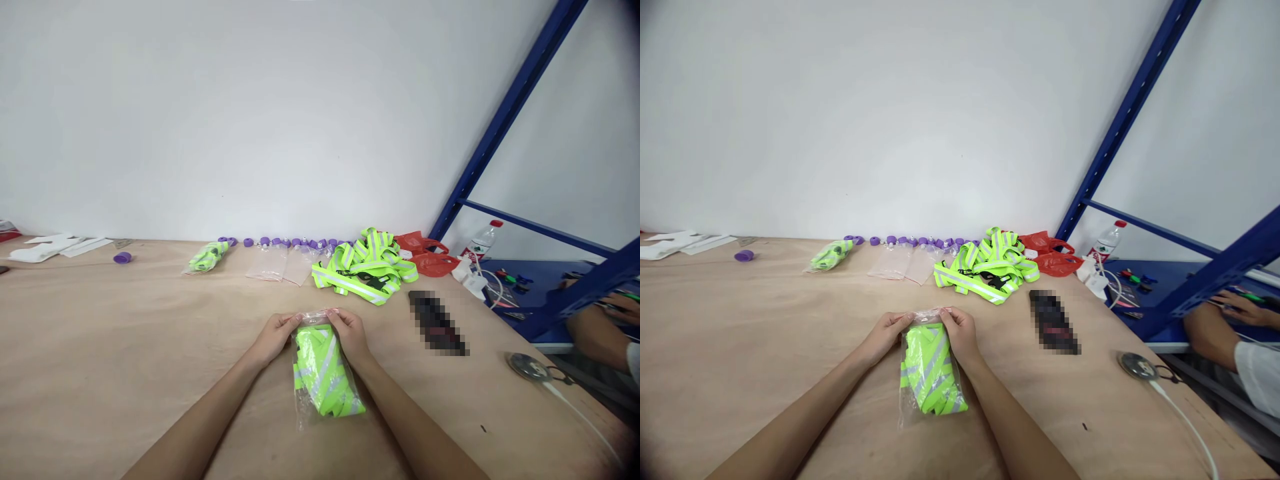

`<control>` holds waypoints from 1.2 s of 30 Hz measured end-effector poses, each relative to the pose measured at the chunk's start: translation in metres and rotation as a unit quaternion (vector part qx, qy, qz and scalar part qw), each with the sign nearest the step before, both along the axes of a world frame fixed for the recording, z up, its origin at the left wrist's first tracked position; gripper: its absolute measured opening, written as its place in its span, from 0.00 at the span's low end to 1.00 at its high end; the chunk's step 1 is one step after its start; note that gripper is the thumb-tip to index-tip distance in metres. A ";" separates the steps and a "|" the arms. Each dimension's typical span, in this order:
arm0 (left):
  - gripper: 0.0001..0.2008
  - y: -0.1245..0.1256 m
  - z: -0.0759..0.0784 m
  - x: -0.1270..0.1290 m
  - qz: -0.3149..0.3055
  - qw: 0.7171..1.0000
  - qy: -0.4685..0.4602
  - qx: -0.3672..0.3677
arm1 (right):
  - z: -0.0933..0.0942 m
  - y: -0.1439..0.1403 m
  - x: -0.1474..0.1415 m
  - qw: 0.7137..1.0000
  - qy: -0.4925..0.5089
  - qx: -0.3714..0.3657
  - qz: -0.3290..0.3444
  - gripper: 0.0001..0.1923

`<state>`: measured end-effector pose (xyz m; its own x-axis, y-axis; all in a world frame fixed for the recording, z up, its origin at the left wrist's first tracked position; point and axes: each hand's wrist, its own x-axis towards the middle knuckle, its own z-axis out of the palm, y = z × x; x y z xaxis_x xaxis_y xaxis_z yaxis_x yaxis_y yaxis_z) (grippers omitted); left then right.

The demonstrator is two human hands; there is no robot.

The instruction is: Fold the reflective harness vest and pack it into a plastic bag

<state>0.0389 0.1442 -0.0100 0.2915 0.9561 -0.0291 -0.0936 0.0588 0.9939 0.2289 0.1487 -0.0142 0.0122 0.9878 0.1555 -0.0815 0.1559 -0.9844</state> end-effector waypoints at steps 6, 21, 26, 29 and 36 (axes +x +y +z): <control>0.24 0.001 -0.002 -0.002 0.002 1.000 0.016 0.015 | -0.003 0.002 -0.001 1.000 0.016 -0.011 0.001 0.20; 0.26 -0.001 0.004 0.000 -0.014 0.999 0.024 0.026 | -0.002 0.002 -0.002 0.999 0.028 -0.022 0.018 0.24; 0.25 -0.002 0.007 0.001 -0.023 0.999 0.025 0.038 | -0.001 0.001 -0.002 0.999 0.036 -0.022 0.021 0.24; 0.25 -0.003 0.008 0.001 -0.019 0.998 0.032 0.046 | 0.001 0.000 -0.003 0.998 0.042 -0.025 0.034 0.23; 0.23 -0.009 0.015 0.000 -0.024 0.996 0.051 0.063 | 0.000 0.001 -0.002 0.997 0.052 -0.033 0.045 0.21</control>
<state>0.0393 0.1351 0.0054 0.3389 0.9390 0.0591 0.0078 -0.0656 0.9978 0.2268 0.1493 -0.0144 -0.0640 0.9937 0.0921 -0.1951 0.0780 -0.9777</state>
